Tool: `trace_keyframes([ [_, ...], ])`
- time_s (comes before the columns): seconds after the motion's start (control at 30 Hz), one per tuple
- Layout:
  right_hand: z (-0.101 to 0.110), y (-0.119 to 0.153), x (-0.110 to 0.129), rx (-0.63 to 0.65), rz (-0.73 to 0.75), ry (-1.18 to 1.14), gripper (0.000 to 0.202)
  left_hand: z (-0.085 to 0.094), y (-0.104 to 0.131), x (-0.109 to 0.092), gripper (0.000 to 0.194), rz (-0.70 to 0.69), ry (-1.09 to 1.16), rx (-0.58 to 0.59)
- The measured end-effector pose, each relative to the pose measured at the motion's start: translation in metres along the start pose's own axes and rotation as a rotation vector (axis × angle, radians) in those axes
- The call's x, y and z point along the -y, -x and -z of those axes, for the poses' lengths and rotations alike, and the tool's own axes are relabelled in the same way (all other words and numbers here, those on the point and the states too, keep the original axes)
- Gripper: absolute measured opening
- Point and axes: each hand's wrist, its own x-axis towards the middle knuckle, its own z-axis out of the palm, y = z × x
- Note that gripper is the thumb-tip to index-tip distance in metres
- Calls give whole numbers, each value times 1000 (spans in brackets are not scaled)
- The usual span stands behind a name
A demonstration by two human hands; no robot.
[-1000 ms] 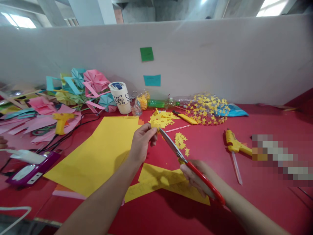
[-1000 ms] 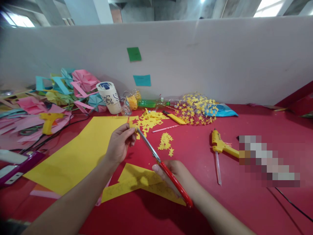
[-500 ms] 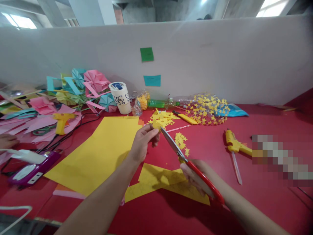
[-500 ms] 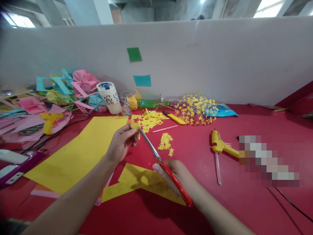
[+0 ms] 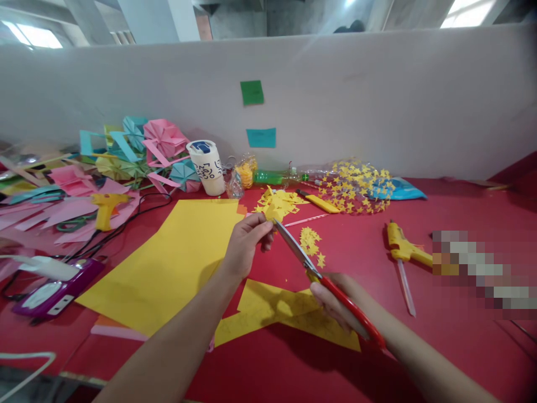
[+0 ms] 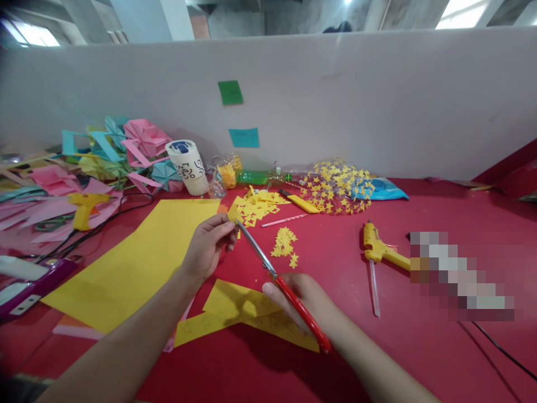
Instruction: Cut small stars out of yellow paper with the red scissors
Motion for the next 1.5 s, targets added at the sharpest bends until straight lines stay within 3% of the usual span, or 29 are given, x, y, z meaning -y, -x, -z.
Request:
trace_keyframes([
  [0.27, -1, -4, -4, 13, -83, -67, 60, 2, -1, 0, 19, -6, -14, 4],
  [0.53, 2, 0, 9, 33, -44, -28, 63, 2, -2, -1, 17, 20, 11, 3],
  [0.83, 1, -4, 6, 8, -164, -44, 61, 3, -2, -2, 17, 38, 21, 4],
  [1.23, 6, 1, 17, 9, -128, -19, 58, 9, -3, -7, 19, 95, -30, 14],
  [1.5, 4, -1, 8, 1, -121, 12, 60, 6, -5, -10, 18, 104, -7, 12],
])
